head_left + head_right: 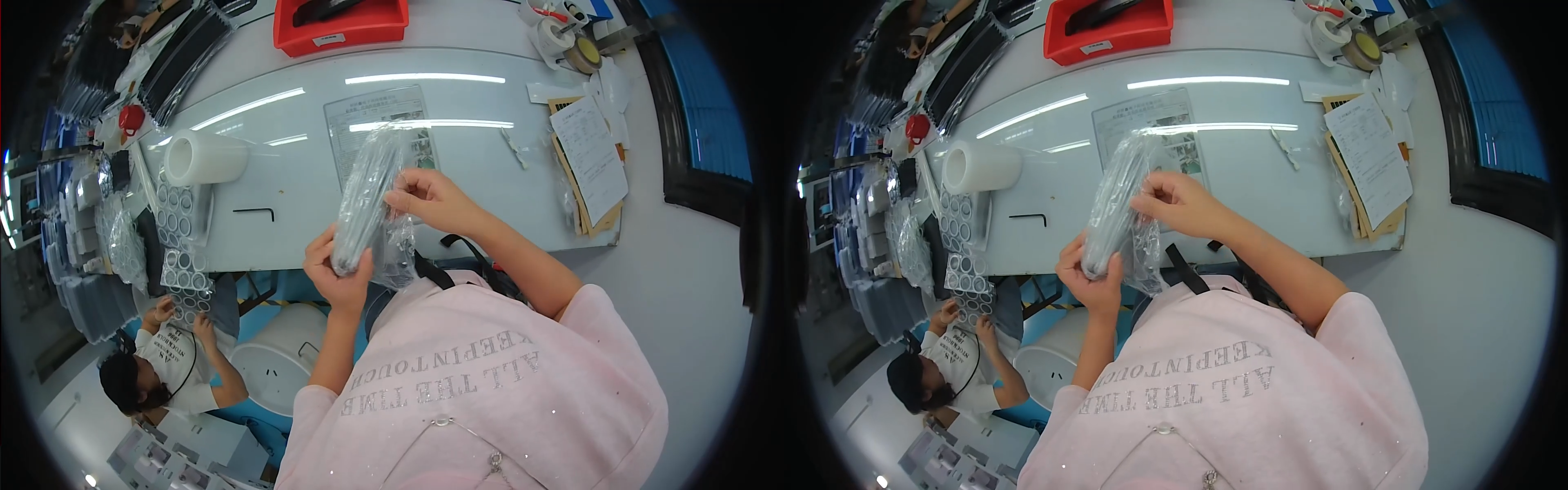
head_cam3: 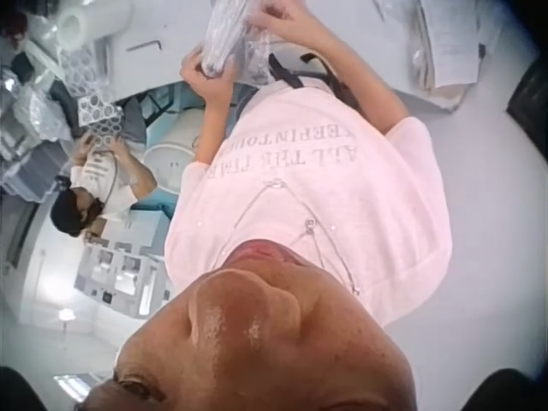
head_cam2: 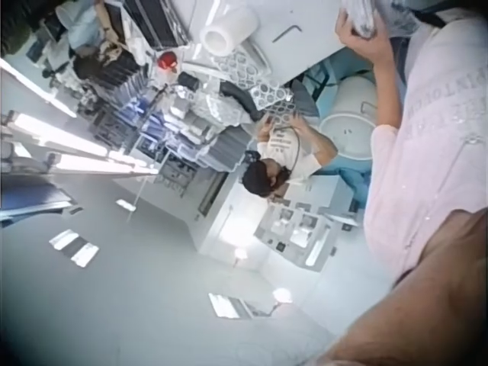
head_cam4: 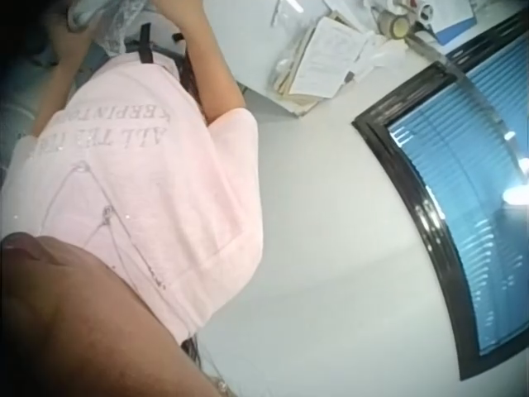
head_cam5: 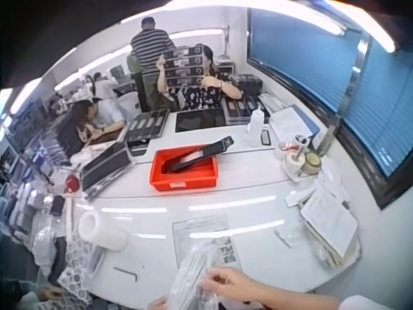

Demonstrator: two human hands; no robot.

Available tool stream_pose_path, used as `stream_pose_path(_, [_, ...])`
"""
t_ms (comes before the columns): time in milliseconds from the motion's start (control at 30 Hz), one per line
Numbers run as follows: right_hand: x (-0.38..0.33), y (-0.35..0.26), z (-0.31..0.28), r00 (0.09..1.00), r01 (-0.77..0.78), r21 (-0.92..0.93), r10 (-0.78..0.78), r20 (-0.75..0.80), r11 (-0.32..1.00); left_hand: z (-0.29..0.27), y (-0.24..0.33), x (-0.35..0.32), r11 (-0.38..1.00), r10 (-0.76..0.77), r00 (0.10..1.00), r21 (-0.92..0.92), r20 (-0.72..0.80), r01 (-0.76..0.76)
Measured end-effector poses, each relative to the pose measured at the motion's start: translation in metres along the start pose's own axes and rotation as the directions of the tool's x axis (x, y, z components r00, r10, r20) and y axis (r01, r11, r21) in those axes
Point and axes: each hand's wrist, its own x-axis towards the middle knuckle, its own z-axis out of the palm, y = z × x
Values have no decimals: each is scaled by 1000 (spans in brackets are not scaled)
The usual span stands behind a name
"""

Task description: Packaging small circular components into plastic trays and placing the trays into bags.

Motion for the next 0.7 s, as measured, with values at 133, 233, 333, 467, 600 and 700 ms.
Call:
stream_pose_path(133, [-1, 39, 4, 995, 65, 450, -94, 41, 890, -7, 12, 7, 973, -203, 977, -123, -68, 194])
stream_pose_path(233, [-1, 56, 7, 984, 84, 494, -151, 98, 866, -28, 23, 27, 953, -303, 945, 30, 126, 302])
stream_pose_path(333, [-3, 63, 16, 963, 120, 326, -190, 192, 938, -30, 40, 58, 879, -432, 849, 352, 304, 321])
stream_pose_path(467, [-1, 55, 32, 979, 36, 191, -73, 189, 981, -7, 31, 77, 731, -437, 845, 669, 310, 132])
stream_pose_path(600, [8, 69, 15, 929, 267, 148, -295, 223, 952, -15, 21, 92, 721, -517, 781, 669, 351, 177])
stream_pose_path(700, [6, 69, 4, 963, 52, 209, -105, 250, 977, -15, 12, 85, 735, -450, 830, 664, 330, 135])
